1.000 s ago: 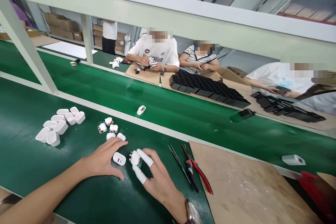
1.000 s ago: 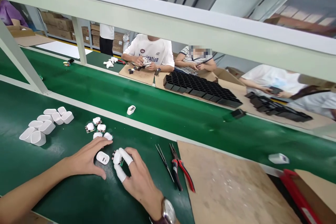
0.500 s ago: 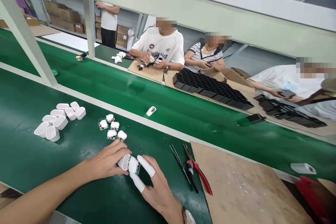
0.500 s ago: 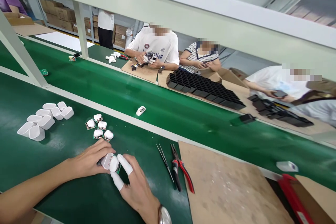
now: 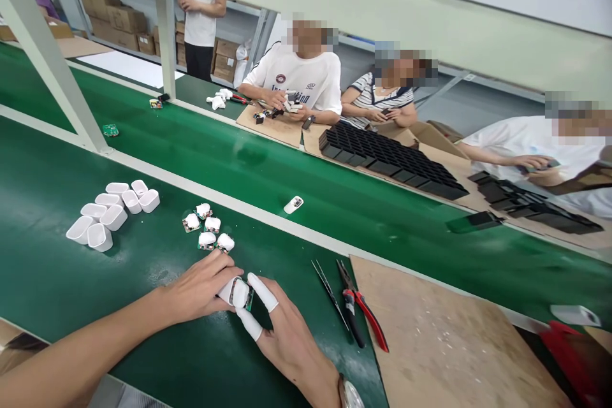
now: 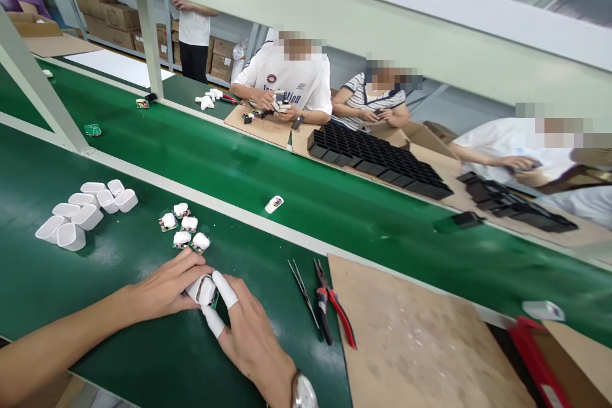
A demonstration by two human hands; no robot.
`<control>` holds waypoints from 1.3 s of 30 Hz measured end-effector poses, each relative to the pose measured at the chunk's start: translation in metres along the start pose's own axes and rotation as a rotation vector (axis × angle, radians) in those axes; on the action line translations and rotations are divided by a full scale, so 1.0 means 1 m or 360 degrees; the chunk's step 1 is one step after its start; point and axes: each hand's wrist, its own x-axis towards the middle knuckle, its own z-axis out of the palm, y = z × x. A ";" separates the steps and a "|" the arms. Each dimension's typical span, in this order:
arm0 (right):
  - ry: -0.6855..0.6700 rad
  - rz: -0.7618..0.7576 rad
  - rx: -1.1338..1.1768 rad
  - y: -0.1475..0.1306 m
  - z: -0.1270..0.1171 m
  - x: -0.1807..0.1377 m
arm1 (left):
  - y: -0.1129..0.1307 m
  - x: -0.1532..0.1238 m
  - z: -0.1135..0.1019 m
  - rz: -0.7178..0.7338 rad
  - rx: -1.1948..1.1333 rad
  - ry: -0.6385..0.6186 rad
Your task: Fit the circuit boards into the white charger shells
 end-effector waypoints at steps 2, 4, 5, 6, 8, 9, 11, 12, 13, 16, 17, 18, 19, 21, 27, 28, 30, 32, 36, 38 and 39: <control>-0.0032 -0.0008 -0.0017 -0.002 -0.003 0.002 | 0.001 0.000 0.001 0.0000 0.0016 0.0001; -0.0074 -0.0033 -0.0057 -0.004 -0.007 0.004 | 0.001 0.000 0.003 0.0007 0.0029 0.0000; -0.0101 -0.0049 -0.0087 -0.005 -0.009 0.005 | 0.001 0.000 0.003 0.0013 0.0034 -0.0002; -0.0126 -0.0062 -0.0119 -0.007 -0.010 0.006 | 0.001 0.000 0.004 0.0020 0.0036 -0.0007; -0.0127 -0.0073 -0.0168 -0.008 -0.010 0.006 | 0.001 -0.001 0.005 0.0021 0.0014 -0.0013; -0.0088 -0.0082 -0.0183 -0.008 -0.009 0.005 | 0.001 -0.001 0.005 0.0007 -0.0019 -0.0022; 0.0040 -0.0139 -0.0220 -0.007 -0.006 0.005 | 0.001 -0.001 0.004 -0.0049 -0.0121 -0.0052; 0.0097 -0.0183 -0.0246 -0.007 -0.003 0.005 | 0.001 -0.001 0.004 -0.0086 -0.0177 -0.0066; 0.0134 -0.0228 -0.0276 -0.007 -0.001 0.005 | 0.001 0.000 0.004 -0.0121 -0.0226 -0.0076; 0.0124 -0.0298 -0.0332 -0.006 0.004 0.010 | 0.002 0.002 0.004 -0.0179 -0.0301 -0.0063; 0.0096 -0.0298 -0.0320 -0.006 0.004 0.012 | 0.002 0.003 0.005 -0.0189 -0.0314 -0.0054; 0.0064 -0.0290 -0.0292 -0.005 0.004 0.014 | 0.002 0.003 0.004 -0.0199 -0.0325 -0.0051; 0.0041 -0.0280 -0.0248 -0.004 0.004 0.015 | 0.002 0.004 0.004 -0.0213 -0.0334 -0.0053; 0.0024 -0.0261 -0.0156 -0.001 0.004 0.017 | 0.002 0.004 0.002 -0.0240 -0.0345 -0.0069; -0.0036 -0.0339 -0.0247 0.000 0.010 0.018 | 0.005 0.006 -0.004 -0.0204 -0.0339 -0.0126; -0.0069 -0.0323 -0.0236 -0.001 0.009 0.019 | 0.005 0.006 -0.005 -0.0201 -0.0327 -0.0130; -0.0095 -0.0249 -0.0113 0.001 0.006 0.023 | 0.006 0.004 -0.007 -0.0216 -0.0306 -0.0108; 0.0018 -0.0147 0.0083 0.008 0.002 0.027 | 0.007 0.000 -0.010 -0.0246 -0.0269 -0.0002; 0.0282 0.0041 0.0246 0.034 0.002 0.029 | 0.010 -0.008 -0.012 -0.0127 0.0033 0.0202; 0.0286 0.0050 0.0213 0.047 0.007 0.026 | 0.014 -0.011 -0.009 0.0007 0.0213 0.0228; 0.0287 0.0035 0.0191 0.051 0.010 0.024 | 0.017 -0.012 -0.006 0.0062 0.0275 0.0244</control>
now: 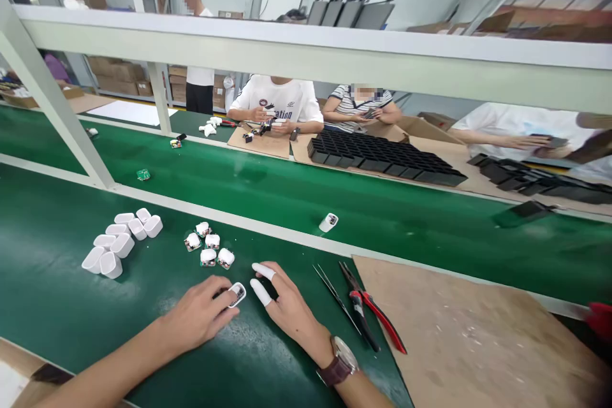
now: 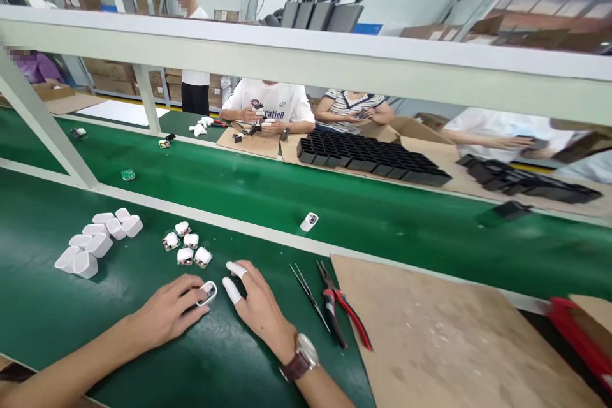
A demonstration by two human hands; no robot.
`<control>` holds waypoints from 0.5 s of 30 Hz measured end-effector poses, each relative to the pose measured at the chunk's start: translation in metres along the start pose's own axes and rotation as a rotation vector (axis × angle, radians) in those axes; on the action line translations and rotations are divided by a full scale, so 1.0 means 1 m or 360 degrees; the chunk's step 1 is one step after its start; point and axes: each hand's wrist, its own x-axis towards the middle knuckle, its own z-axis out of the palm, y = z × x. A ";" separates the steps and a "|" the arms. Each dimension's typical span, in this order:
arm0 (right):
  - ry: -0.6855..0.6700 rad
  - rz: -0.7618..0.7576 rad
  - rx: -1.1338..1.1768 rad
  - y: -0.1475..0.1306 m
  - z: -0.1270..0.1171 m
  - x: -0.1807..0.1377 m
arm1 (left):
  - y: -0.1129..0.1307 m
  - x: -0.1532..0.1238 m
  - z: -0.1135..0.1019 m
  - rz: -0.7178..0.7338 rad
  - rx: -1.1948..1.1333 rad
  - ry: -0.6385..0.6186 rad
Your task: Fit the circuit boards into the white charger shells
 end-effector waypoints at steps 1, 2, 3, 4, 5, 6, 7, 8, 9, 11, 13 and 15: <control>0.0005 -0.0024 -0.0015 0.004 0.002 -0.002 | 0.004 -0.001 0.002 0.0045 0.0049 0.0024; 0.0020 -0.0049 -0.0024 0.007 0.004 -0.005 | 0.009 -0.002 0.004 0.0080 0.0103 0.0041; 0.0038 -0.0068 -0.0026 0.010 0.006 -0.006 | 0.014 -0.002 0.005 0.0105 0.0169 0.0046; 0.0052 -0.0077 -0.0025 0.012 0.007 -0.008 | 0.019 -0.002 0.005 0.0131 0.0242 0.0024; 0.0066 -0.0081 -0.0021 0.013 0.008 -0.009 | 0.023 0.000 0.004 0.0158 0.0298 -0.0019; 0.0082 -0.0086 -0.0021 0.014 0.009 -0.010 | 0.026 0.004 0.002 0.0178 0.0311 -0.0071; 0.0092 -0.0097 -0.0027 0.015 0.009 -0.011 | 0.025 0.010 -0.003 0.0192 0.0276 -0.0116; 0.0099 -0.0107 -0.0043 0.016 0.010 -0.011 | 0.021 0.020 -0.010 0.0195 0.0209 -0.0137; 0.0103 -0.0118 -0.0067 0.018 0.011 -0.012 | 0.013 0.032 -0.018 0.0181 0.0140 -0.0132; 0.0115 -0.0143 -0.0133 0.021 0.013 -0.013 | -0.017 0.066 -0.039 0.0026 0.0150 -0.0063; 0.0130 -0.0163 -0.0196 0.023 0.014 -0.013 | -0.061 0.105 -0.061 -0.0310 0.0387 -0.0006; 0.0147 -0.0182 -0.0238 0.023 0.013 -0.014 | -0.111 0.141 -0.079 -0.0511 0.0512 0.0044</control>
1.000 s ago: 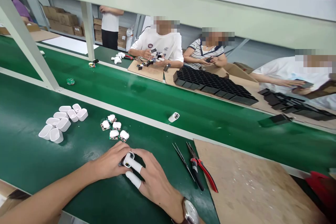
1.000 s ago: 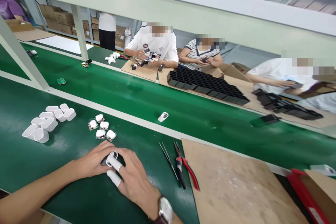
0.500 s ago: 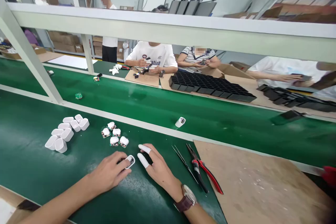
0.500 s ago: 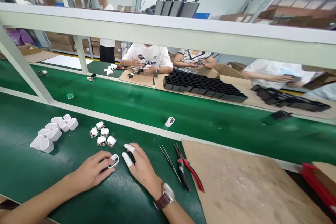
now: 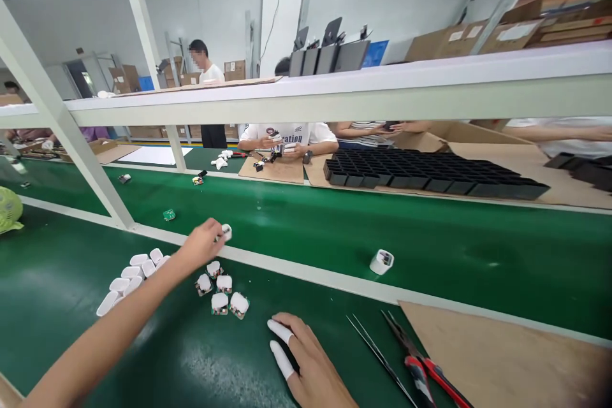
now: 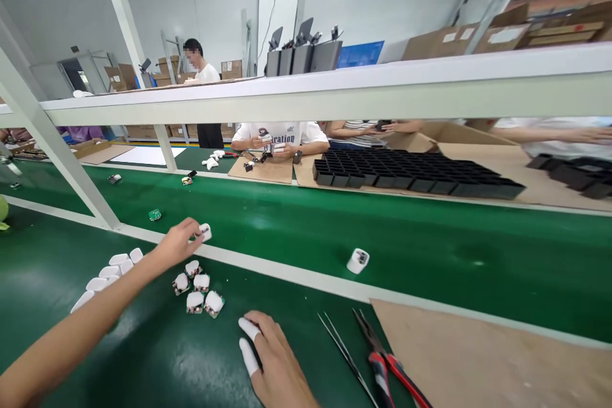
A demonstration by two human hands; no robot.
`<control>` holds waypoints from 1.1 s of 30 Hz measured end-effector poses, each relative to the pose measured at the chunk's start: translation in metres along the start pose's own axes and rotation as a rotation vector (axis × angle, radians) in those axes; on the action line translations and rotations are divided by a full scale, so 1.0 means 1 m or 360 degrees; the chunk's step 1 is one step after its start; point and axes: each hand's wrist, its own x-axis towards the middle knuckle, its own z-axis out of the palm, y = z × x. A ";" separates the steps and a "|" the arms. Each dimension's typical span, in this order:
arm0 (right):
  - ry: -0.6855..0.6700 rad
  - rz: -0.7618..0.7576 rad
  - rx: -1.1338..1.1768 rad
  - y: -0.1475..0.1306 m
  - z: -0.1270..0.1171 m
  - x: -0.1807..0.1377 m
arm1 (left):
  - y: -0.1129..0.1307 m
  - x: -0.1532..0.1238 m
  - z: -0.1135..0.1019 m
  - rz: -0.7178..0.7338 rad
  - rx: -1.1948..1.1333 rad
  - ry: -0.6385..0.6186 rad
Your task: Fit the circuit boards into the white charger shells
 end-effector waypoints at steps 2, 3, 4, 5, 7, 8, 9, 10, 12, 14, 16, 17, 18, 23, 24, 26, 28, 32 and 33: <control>-0.0012 -0.0004 -0.0023 0.000 -0.002 -0.001 | -0.037 0.037 0.002 -0.0156 0.0065 -0.0015; -0.0024 0.0001 -0.0029 0.000 -0.003 -0.002 | -0.054 0.049 0.004 -0.0214 0.0080 -0.0037; -0.0039 0.0011 -0.0030 0.000 -0.004 -0.003 | -0.068 0.057 0.005 -0.0263 0.0088 -0.0063; -0.0054 0.0019 -0.0027 0.000 -0.005 -0.004 | -0.082 0.060 0.006 -0.0302 0.0092 -0.0084; -0.0081 0.0040 -0.0016 0.000 -0.005 -0.004 | -0.106 0.059 0.002 -0.0369 0.0103 -0.0088; -0.0078 0.0048 -0.0016 0.000 -0.004 -0.002 | -0.117 0.056 -0.001 -0.0403 0.0115 -0.0073; -0.0082 0.0062 -0.0019 0.000 -0.002 0.001 | -0.127 0.053 -0.006 -0.0438 0.0129 -0.0053; -0.0090 0.0076 -0.0025 -0.001 0.000 0.007 | -0.136 0.049 -0.010 -0.0473 0.0143 -0.0041; -0.0135 0.0100 -0.0029 -0.003 0.006 0.025 | -0.147 0.042 -0.019 -0.0526 0.0150 -0.0039; -0.0250 0.0056 -0.0003 -0.009 0.012 0.047 | -0.146 0.036 -0.024 -0.0537 0.0133 -0.0035; -0.0388 -0.0066 0.0029 -0.015 0.017 0.067 | -0.131 0.032 -0.026 -0.0506 0.0099 0.0006; -0.0437 -0.0130 0.0034 -0.018 0.018 0.073 | -0.119 0.029 -0.026 -0.0478 0.0071 0.0025; -0.0458 -0.0179 0.0029 -0.019 0.019 0.077 | -0.103 0.024 -0.025 -0.0442 0.0033 0.0033; -0.0267 -0.0052 -0.0065 -0.016 0.007 0.050 | -0.002 -0.026 -0.011 0.0062 -0.0418 -0.0300; -0.0227 -0.0004 -0.0101 -0.015 0.004 0.040 | 0.016 -0.037 -0.005 0.0182 -0.0566 -0.0458; -0.0160 0.0054 -0.0216 -0.015 0.000 0.021 | 0.044 -0.054 0.011 0.0330 -0.0699 -0.0699; -0.0111 0.0050 -0.0393 -0.017 0.000 0.007 | 0.062 -0.062 0.028 0.0354 -0.0599 -0.0738; -0.0100 -0.0021 -0.0741 -0.022 0.007 -0.005 | 0.070 -0.054 0.041 0.0288 -0.0337 -0.0486; -0.0108 -0.0035 -0.0782 -0.022 0.008 -0.007 | 0.067 -0.051 0.036 0.0263 -0.0283 -0.0408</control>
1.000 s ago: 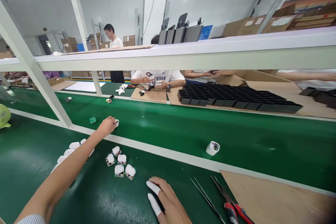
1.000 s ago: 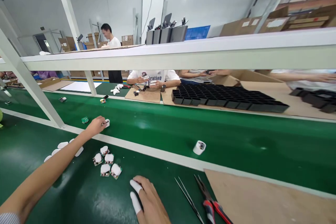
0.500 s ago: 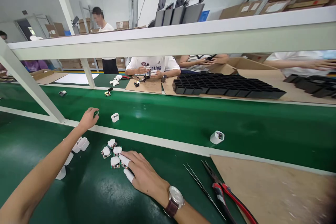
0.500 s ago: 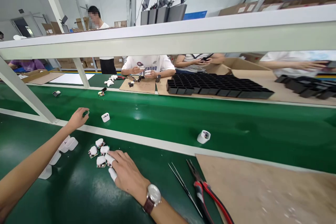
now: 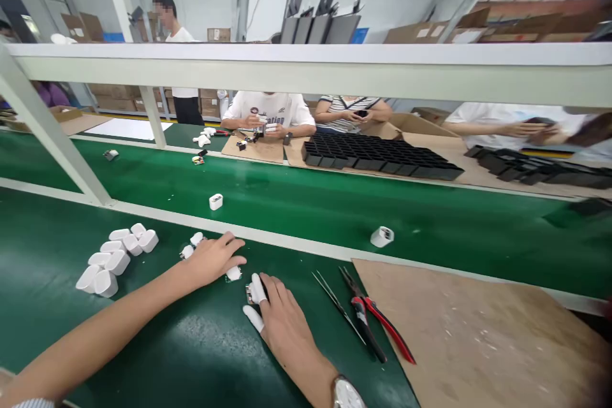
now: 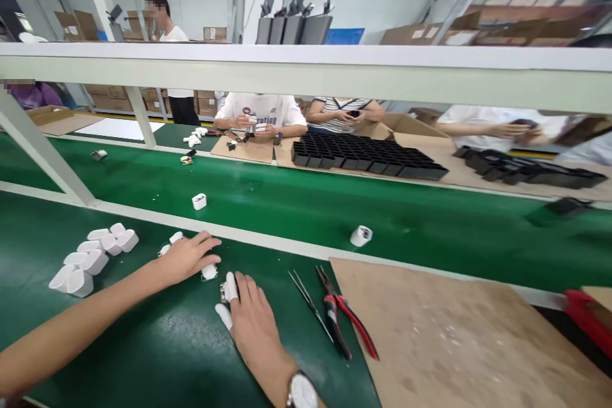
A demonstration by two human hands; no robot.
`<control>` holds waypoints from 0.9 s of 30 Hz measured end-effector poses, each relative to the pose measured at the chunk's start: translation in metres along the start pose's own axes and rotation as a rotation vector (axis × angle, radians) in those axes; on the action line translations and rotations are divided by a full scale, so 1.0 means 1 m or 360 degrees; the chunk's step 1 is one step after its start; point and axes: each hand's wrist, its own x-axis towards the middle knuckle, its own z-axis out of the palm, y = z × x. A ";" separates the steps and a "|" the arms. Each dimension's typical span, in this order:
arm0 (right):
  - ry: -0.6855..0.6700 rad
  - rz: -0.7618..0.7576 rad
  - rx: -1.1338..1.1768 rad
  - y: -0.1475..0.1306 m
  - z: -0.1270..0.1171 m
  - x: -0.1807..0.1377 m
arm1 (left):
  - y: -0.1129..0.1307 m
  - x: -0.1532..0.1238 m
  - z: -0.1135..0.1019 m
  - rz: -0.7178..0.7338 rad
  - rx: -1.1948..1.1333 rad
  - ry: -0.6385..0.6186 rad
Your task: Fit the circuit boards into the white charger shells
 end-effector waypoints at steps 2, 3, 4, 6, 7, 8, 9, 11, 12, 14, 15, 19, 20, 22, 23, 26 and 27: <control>0.0010 -0.0040 -0.0033 0.002 0.003 -0.003 | -0.010 -0.005 -0.021 -0.0061 0.0124 0.0154; 0.0023 -0.0064 -0.0035 0.005 0.005 -0.004 | -0.017 -0.011 -0.035 -0.0101 0.0188 0.0228; 0.0039 -0.0091 -0.0030 0.008 0.007 -0.006 | -0.025 -0.021 -0.050 -0.0148 0.0254 0.0297; 0.0083 -0.0154 0.0013 0.013 0.012 -0.007 | -0.044 -0.047 -0.080 -0.0262 0.0388 0.0420; 0.0101 -0.0178 0.0055 0.014 0.014 -0.007 | -0.054 -0.063 -0.092 -0.0320 0.0457 0.0474; 0.0105 -0.0191 0.0104 0.014 0.014 -0.006 | -0.063 -0.080 -0.102 -0.0375 0.0520 0.0518; 0.0094 -0.0194 0.0153 0.014 0.013 -0.005 | -0.072 -0.095 -0.109 -0.0422 0.0571 0.0548; 0.0043 -0.0167 0.0224 0.011 0.007 -0.002 | -0.088 -0.121 -0.113 -0.0476 0.0627 0.0567; 0.0007 -0.0143 0.0239 0.010 0.003 0.000 | -0.095 -0.130 -0.111 -0.0482 0.0657 0.0565; -0.0044 -0.0116 0.0246 0.008 -0.006 0.003 | -0.103 -0.137 -0.104 -0.0457 0.0737 0.0562; -0.0056 -0.0113 0.0245 0.007 -0.011 0.004 | -0.104 -0.136 -0.099 -0.0421 0.0774 0.0565; -0.0071 -0.0104 0.0244 0.006 -0.024 0.002 | -0.072 -0.111 -0.080 -0.0139 0.0560 0.0574; -0.0077 -0.0096 0.0250 0.006 -0.026 0.001 | -0.056 -0.103 -0.073 -0.0059 0.0390 0.0537; -0.0102 -0.0098 0.0284 0.006 -0.031 -0.002 | -0.023 -0.092 -0.055 0.0111 0.0017 0.0364; -0.0117 -0.0098 0.0312 0.006 -0.033 -0.004 | -0.008 -0.088 -0.043 0.0195 -0.0139 0.0231; -0.0132 -0.0055 0.0423 0.011 -0.037 -0.009 | 0.021 -0.085 -0.006 0.0291 -0.0407 -0.0063; -0.0130 -0.0040 0.0462 0.012 -0.039 -0.011 | 0.024 -0.087 0.005 0.0254 -0.0463 -0.0095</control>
